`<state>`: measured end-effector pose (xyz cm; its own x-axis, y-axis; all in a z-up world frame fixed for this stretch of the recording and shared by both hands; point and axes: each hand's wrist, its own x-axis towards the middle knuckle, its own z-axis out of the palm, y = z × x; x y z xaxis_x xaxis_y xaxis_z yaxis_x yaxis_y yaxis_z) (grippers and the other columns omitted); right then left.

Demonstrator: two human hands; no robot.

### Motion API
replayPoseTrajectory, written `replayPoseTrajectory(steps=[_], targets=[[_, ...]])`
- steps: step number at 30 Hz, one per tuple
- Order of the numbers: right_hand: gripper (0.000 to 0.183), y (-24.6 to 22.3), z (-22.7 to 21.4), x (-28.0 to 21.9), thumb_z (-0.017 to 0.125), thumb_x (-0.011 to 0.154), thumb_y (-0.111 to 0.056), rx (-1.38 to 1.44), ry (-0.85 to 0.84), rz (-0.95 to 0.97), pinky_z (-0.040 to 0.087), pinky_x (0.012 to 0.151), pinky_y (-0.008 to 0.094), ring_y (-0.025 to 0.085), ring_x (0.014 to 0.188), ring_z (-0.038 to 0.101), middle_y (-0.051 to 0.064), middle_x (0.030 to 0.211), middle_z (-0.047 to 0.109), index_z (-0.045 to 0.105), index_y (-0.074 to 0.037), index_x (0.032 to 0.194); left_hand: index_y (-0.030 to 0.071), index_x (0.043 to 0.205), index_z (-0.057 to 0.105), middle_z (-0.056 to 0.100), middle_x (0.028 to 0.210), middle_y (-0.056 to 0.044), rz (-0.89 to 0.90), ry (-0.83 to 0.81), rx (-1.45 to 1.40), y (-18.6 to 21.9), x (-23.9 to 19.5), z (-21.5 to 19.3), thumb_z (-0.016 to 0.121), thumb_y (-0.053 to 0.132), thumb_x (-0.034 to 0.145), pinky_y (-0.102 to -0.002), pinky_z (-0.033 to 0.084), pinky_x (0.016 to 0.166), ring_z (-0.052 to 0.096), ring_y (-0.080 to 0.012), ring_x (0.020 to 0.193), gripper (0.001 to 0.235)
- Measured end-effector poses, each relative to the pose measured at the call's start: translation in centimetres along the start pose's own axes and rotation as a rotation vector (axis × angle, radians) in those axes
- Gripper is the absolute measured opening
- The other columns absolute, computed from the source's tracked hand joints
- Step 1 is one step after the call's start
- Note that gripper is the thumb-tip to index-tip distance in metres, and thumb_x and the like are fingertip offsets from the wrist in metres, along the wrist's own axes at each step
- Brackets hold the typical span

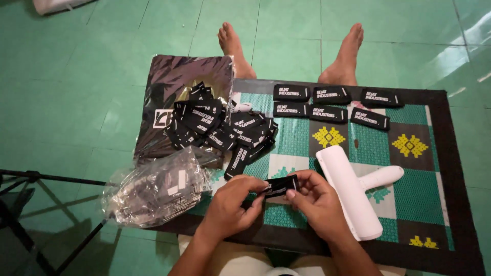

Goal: The person irons black rectangular labels with white text onto a patterned mat using a white handheld iron. They pick up each label, position it, press the iron over it, and then place the finished label in a row.

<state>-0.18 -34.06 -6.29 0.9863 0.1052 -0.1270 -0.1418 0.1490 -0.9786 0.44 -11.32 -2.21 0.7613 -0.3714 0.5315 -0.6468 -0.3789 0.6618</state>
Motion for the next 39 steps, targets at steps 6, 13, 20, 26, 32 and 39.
replayPoseTrajectory(steps=[6, 13, 20, 26, 32, 39], targets=[[0.013, 0.4, 0.1, -0.5, 0.072, 0.090, 0.003, -0.073, 0.069, 0.004, 0.053, 0.060, 0.024, 0.015, 0.066, 0.067, 0.008, 0.078, 0.067, 0.069, -0.002, 0.102, 0.004, 0.126, 0.060, 0.067, 0.112, -0.013, -0.093, 0.056, -0.042, 0.1, -0.9, 0.1, 0.066, 0.013, 0.094, -0.034, 0.056, 0.083, 0.068, -0.0261, 0.097, 0.033], [0.019, 0.6, 0.2, -0.7, 0.073, 0.088, 0.004, -0.021, 0.055, 0.030, 0.057, 0.059, 0.028, 0.021, 0.073, 0.074, 0.012, 0.086, 0.067, 0.066, 0.002, 0.105, 0.001, 0.121, 0.065, 0.071, 0.110, -0.015, -0.065, 0.063, -0.080, -0.6, -1.2, 0.9, 0.068, 0.015, 0.101, -0.037, 0.056, 0.091, 0.070, -0.0294, 0.099, 0.025], [0.037, -1.0, 1.1, -0.7, 0.068, 0.090, 0.002, -0.046, 0.015, -0.006, 0.061, 0.060, 0.029, 0.017, 0.070, 0.068, 0.011, 0.085, 0.064, 0.063, -0.001, 0.127, 0.006, 0.124, 0.063, 0.072, 0.110, -0.009, -0.164, 0.045, -0.112, -1.1, -1.6, 0.8, 0.069, 0.020, 0.099, -0.032, 0.056, 0.086, 0.070, -0.0216, 0.092, 0.029], [0.044, -1.6, 1.2, -0.8, 0.070, 0.089, -0.001, -0.113, -0.009, -0.029, 0.062, 0.063, 0.029, 0.015, 0.065, 0.063, 0.004, 0.082, 0.052, 0.067, -0.004, 0.133, 0.011, 0.125, 0.066, 0.074, 0.115, -0.006, -0.217, -0.090, -0.090, -1.7, -1.7, 1.0, 0.066, 0.024, 0.100, -0.038, 0.051, 0.093, 0.070, -0.0264, 0.106, 0.028], [0.032, -1.5, 1.4, -1.2, 0.069, 0.093, -0.007, -0.302, 0.006, -0.125, 0.049, 0.065, 0.023, 0.008, 0.071, 0.054, -0.001, 0.078, 0.053, 0.071, -0.006, 0.125, 0.012, 0.124, 0.066, 0.073, 0.106, -0.006, -0.212, -0.081, -0.086, -1.7, -1.8, 1.0, 0.065, 0.024, 0.101, -0.037, 0.053, 0.086, 0.069, -0.0251, 0.098, 0.026], [0.023, -1.6, 1.9, -1.5, 0.070, 0.092, -0.013, -0.613, 0.092, -0.254, 0.057, 0.071, 0.022, 0.009, 0.083, 0.070, 0.004, 0.102, 0.076, 0.074, -0.009, 0.114, 0.007, 0.119, 0.066, 0.071, 0.109, -0.009, -0.157, -0.061, -0.141, -1.1, -1.2, 0.4, 0.064, 0.015, 0.101, -0.035, 0.052, 0.088, 0.069, -0.0267, 0.100, 0.019]])
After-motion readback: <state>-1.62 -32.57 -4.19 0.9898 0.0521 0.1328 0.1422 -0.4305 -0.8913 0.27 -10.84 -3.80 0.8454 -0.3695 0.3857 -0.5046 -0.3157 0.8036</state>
